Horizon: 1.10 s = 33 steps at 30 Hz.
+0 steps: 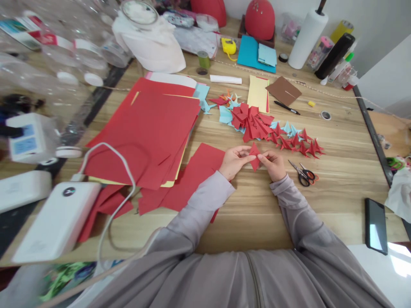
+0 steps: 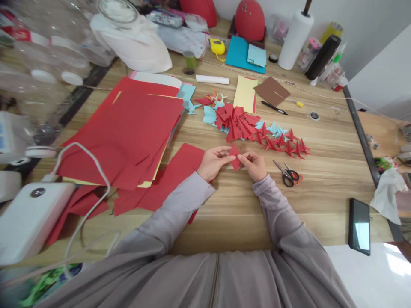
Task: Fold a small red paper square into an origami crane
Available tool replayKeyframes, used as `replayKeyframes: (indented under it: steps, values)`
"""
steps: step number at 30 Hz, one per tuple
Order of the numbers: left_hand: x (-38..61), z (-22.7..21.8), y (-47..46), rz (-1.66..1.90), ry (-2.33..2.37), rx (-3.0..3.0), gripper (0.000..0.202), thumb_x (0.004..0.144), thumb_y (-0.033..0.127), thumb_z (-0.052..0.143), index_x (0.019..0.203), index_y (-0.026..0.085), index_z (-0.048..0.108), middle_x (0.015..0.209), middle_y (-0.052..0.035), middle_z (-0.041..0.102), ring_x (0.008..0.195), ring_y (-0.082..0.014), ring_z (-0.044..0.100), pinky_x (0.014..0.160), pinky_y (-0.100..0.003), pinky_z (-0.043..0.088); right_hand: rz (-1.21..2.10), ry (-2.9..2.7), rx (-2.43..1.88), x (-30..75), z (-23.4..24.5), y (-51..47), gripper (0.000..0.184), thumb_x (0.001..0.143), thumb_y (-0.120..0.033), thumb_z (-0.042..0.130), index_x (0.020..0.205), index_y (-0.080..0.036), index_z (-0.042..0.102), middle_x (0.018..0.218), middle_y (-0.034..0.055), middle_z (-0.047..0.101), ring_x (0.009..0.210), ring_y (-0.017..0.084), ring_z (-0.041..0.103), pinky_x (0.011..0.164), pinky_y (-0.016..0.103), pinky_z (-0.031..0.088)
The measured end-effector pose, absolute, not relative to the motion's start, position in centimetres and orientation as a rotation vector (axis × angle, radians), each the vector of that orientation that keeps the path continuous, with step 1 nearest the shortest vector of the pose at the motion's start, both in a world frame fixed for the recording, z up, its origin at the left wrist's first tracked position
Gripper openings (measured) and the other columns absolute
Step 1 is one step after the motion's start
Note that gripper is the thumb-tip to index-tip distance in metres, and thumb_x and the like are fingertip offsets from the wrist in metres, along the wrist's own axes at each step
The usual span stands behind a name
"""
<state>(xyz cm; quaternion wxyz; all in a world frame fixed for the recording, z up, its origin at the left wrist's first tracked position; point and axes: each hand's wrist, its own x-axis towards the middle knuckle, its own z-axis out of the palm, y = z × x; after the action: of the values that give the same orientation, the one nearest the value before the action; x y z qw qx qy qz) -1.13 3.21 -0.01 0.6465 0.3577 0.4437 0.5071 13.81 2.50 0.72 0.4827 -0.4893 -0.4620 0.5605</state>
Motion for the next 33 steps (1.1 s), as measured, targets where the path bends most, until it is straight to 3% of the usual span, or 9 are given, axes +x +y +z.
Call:
replayKeyframes:
  steps: [5, 10, 15, 18, 21, 24, 29, 33]
  values:
    - [-1.1, 0.3, 3.3, 1.142, 0.923, 0.668, 0.041, 0.054, 0.031, 0.082, 0.089, 0.014, 0.069, 0.073, -0.0026, 0.072, 0.065, -0.0142, 0.065, 0.067, -0.029, 0.053, 1.419, -1.019, -1.127, 14.0, 0.2, 2.7, 0.034, 0.063, -0.047, 0.078, 0.055, -0.018, 0.061, 0.046, -0.0024, 0.062, 0.038, 0.010, 0.055, 0.043, 0.023, 0.050]
    - [-1.3, 0.4, 3.4, 1.178, 0.893, 0.627, 0.048, 0.061, 0.036, 0.079, 0.102, 0.015, 0.066, 0.077, -0.0041, 0.072, 0.065, -0.0157, 0.066, 0.064, -0.031, 0.055, 1.420, -0.975, -1.132, 14.0, -0.2, 2.8, 0.035, 0.062, -0.049, 0.078, 0.058, -0.018, 0.062, 0.047, -0.0025, 0.062, 0.040, 0.011, 0.056, 0.044, 0.024, 0.050]
    - [-1.4, 0.3, 3.5, 1.264, 0.787, 0.647, 0.066, 0.076, 0.051, 0.064, 0.132, 0.021, 0.047, 0.097, -0.0086, 0.072, 0.070, -0.0145, 0.067, 0.067, -0.030, 0.054, 1.329, -0.874, -1.126, 14.0, -0.8, 3.2, 0.035, 0.064, -0.048, 0.077, 0.058, -0.019, 0.058, 0.048, -0.0032, 0.062, 0.041, 0.010, 0.055, 0.043, 0.023, 0.047]
    - [-1.2, 0.5, 3.2, 1.251, 0.769, 0.815, 0.075, 0.077, 0.049, 0.065, 0.142, 0.028, 0.036, 0.114, -0.0095, 0.068, 0.082, -0.0163, 0.068, 0.072, -0.029, 0.054, 1.280, -0.860, -1.138, 14.0, -0.9, 3.4, 0.036, 0.065, -0.049, 0.075, 0.059, -0.019, 0.056, 0.049, -0.0036, 0.062, 0.043, 0.010, 0.055, 0.046, 0.024, 0.048]
    - [-1.0, 0.7, 2.6, 1.162, 0.821, 1.043, 0.059, 0.074, 0.046, 0.068, 0.128, 0.024, 0.057, 0.112, -0.0074, 0.069, 0.099, -0.0208, 0.065, 0.085, -0.032, 0.051, 1.247, -0.913, -1.189, 13.9, -0.6, 3.3, 0.040, 0.065, -0.055, 0.073, 0.058, -0.020, 0.054, 0.048, -0.0039, 0.060, 0.042, 0.009, 0.053, 0.046, 0.024, 0.048]
    - [-1.1, 0.7, 2.4, 1.044, 0.919, 1.218, 0.039, 0.076, 0.044, 0.067, 0.105, 0.018, 0.072, 0.094, -0.0063, 0.074, 0.097, -0.0228, 0.066, 0.092, -0.035, 0.048, 1.273, -1.031, -1.245, 13.9, 0.0, 3.0, 0.044, 0.063, -0.059, 0.072, 0.056, -0.020, 0.054, 0.046, -0.0033, 0.060, 0.039, 0.009, 0.050, 0.043, 0.024, 0.045]
    - [-1.0, 0.1, 2.8, 1.126, 1.021, 1.169, 0.031, 0.074, 0.039, 0.068, 0.096, 0.019, 0.075, 0.103, -0.0075, 0.073, 0.103, -0.0234, 0.065, 0.097, -0.036, 0.047, 1.274, -1.060, -1.217, 13.9, 0.4, 2.6, 0.040, 0.062, -0.051, 0.076, 0.054, -0.019, 0.054, 0.045, -0.0035, 0.059, 0.038, 0.008, 0.050, 0.042, 0.022, 0.043]
    - [-0.9, -0.3, 3.0, 1.207, 1.062, 0.981, 0.031, 0.068, 0.037, 0.074, 0.092, 0.017, 0.075, 0.097, -0.0086, 0.074, 0.088, -0.0215, 0.069, 0.086, -0.037, 0.052, 1.271, -0.993, -1.185, 14.2, -0.1, 2.7, 0.039, 0.062, -0.046, 0.078, 0.052, -0.018, 0.052, 0.044, -0.0038, 0.058, 0.036, 0.007, 0.048, 0.040, 0.021, 0.040]
